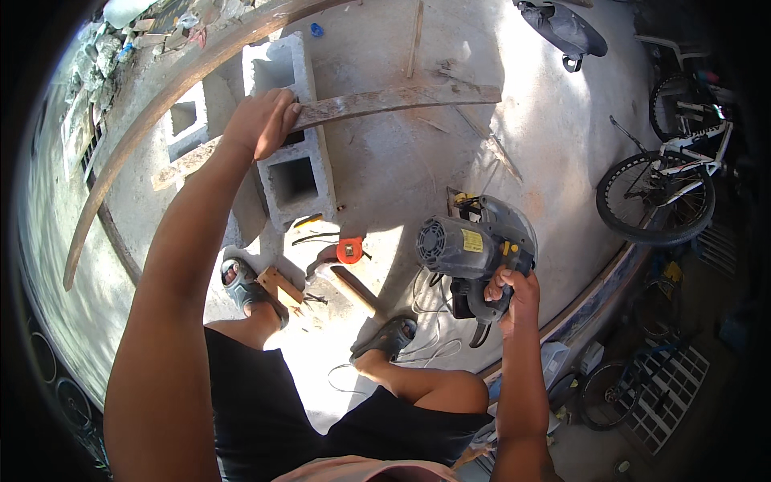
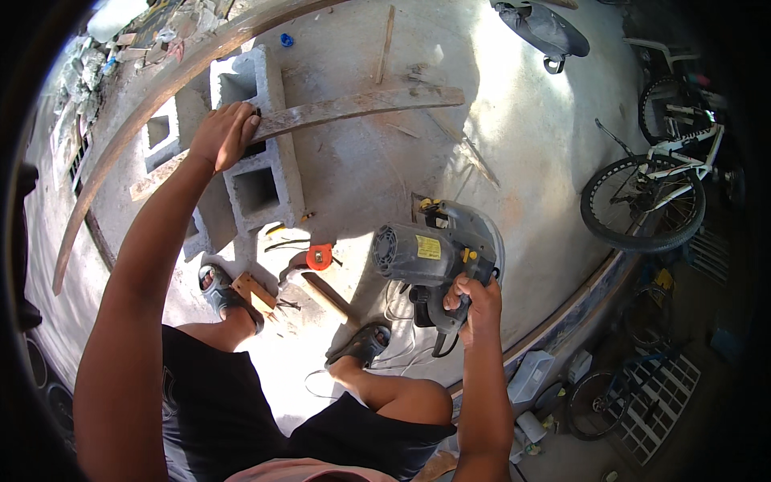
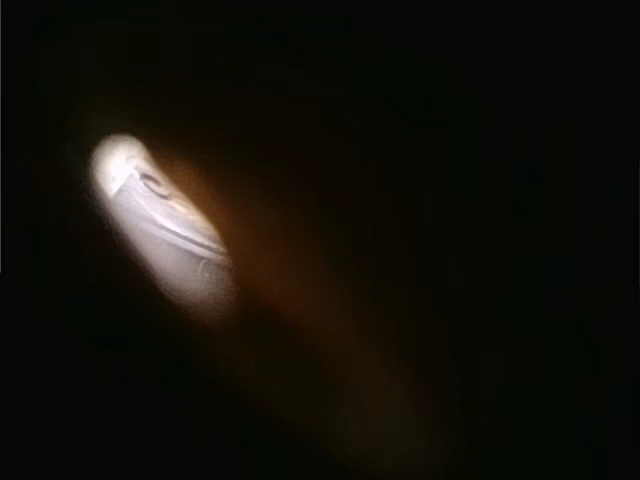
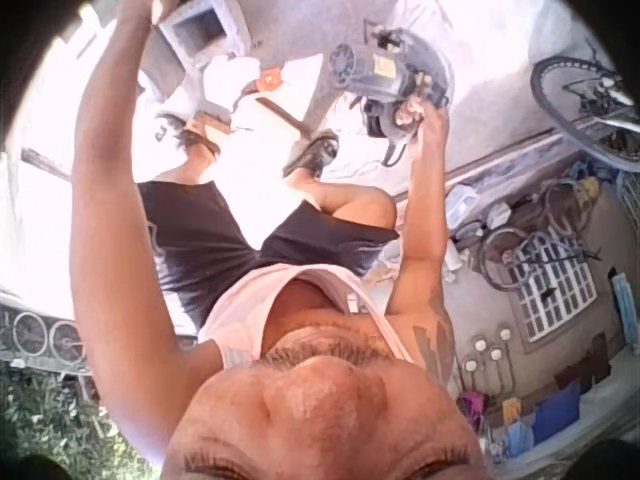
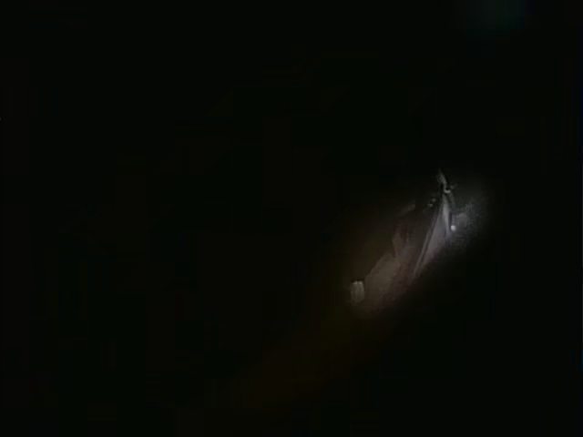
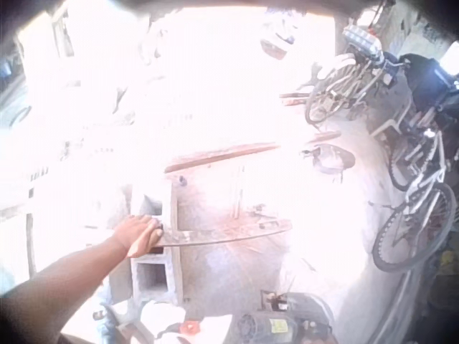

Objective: The person measures and marks a wooden plank, then uses a circular saw to cut it. Afterward, they position the cut piece onto a larger wooden frame and hammer nails to secure it. The task involves measuring, cutting, and nailing wood components.

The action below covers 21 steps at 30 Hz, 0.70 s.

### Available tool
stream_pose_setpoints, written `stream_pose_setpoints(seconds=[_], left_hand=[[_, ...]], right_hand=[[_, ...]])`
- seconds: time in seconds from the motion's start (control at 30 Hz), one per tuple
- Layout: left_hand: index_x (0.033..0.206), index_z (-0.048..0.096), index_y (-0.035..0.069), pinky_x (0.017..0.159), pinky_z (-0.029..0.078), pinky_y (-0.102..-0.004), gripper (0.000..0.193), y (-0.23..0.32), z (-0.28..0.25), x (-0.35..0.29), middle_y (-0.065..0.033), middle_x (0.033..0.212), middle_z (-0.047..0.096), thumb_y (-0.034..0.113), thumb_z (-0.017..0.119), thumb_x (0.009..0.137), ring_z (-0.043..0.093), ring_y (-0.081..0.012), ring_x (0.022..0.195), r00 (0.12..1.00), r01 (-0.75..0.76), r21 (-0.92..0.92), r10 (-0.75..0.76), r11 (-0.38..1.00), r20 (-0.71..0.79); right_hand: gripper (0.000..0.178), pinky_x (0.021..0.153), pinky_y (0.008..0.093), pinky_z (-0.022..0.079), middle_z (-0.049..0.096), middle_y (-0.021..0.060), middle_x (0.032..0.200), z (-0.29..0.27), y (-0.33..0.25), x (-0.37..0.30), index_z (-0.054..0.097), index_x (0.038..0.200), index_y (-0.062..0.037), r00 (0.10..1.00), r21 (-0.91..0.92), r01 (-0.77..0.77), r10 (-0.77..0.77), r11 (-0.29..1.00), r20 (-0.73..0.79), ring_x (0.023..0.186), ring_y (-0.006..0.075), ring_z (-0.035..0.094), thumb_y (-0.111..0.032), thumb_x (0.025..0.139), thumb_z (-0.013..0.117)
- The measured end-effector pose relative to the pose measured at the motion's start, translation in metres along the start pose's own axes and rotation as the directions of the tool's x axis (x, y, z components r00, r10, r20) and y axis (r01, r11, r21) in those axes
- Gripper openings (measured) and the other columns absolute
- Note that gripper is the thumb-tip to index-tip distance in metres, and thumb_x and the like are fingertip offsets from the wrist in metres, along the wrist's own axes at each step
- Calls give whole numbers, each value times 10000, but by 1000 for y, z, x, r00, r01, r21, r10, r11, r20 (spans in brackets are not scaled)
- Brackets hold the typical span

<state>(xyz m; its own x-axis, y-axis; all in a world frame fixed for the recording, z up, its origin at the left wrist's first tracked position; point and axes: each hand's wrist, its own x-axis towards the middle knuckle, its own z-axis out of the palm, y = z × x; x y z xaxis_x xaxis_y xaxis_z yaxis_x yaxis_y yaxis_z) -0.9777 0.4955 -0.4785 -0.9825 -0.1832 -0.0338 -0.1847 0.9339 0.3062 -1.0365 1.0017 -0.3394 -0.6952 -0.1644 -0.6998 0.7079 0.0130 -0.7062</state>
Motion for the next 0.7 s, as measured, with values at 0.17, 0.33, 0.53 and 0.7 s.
stream_pose_setpoints(seconds=[0.17, 0.33, 0.53, 0.7], left_hand=[[1214, 603, 96, 1005, 434, -546, 399, 12, -9, -21, -130, 1197, 650, 447, 480, 1071, 592, -327, 1200, 972, 219, 182, -231, 959, 46], [1366, 541, 25, 1069, 409, -571, 577, 24, -45, -33, -171, 1336, 617, 474, 601, 1008, 547, -362, 1300, 934, 350, 192, -358, 917, 11], [1402, 519, -19, 1026, 480, -523, 587, 27, -100, -159, -265, 1318, 623, 439, 573, 1040, 620, -436, 1195, 810, 547, -178, -463, 818, 360], [1357, 542, -77, 1000, 501, -514, 612, 42, -224, -377, -304, 1232, 650, 406, 641, 994, 635, -452, 1159, 477, 681, -87, -349, 727, 807]], right_hand=[[578, 599, 368, 505, 590, 73, 708, 40, -11, -111, 544, 1348, 61, 991, -16, -125, 126, 992, 49, 578, 204, 587, -45, 800, 695], [595, 615, 331, 498, 622, 55, 772, 76, -11, -197, 561, 1362, 55, 937, -4, -348, 348, 937, -10, 625, 164, 604, -7, 800, 746], [565, 649, 325, 493, 632, 37, 807, 132, -17, -252, 577, 1316, -13, 851, 19, -495, 481, 868, 209, 667, 162, 622, -157, 840, 845], [695, 865, 455, 573, 734, 235, 1049, 205, 10, -290, 527, 1426, -1, 958, -763, -90, 264, 640, 108, 947, 374, 737, -285, 847, 787]])
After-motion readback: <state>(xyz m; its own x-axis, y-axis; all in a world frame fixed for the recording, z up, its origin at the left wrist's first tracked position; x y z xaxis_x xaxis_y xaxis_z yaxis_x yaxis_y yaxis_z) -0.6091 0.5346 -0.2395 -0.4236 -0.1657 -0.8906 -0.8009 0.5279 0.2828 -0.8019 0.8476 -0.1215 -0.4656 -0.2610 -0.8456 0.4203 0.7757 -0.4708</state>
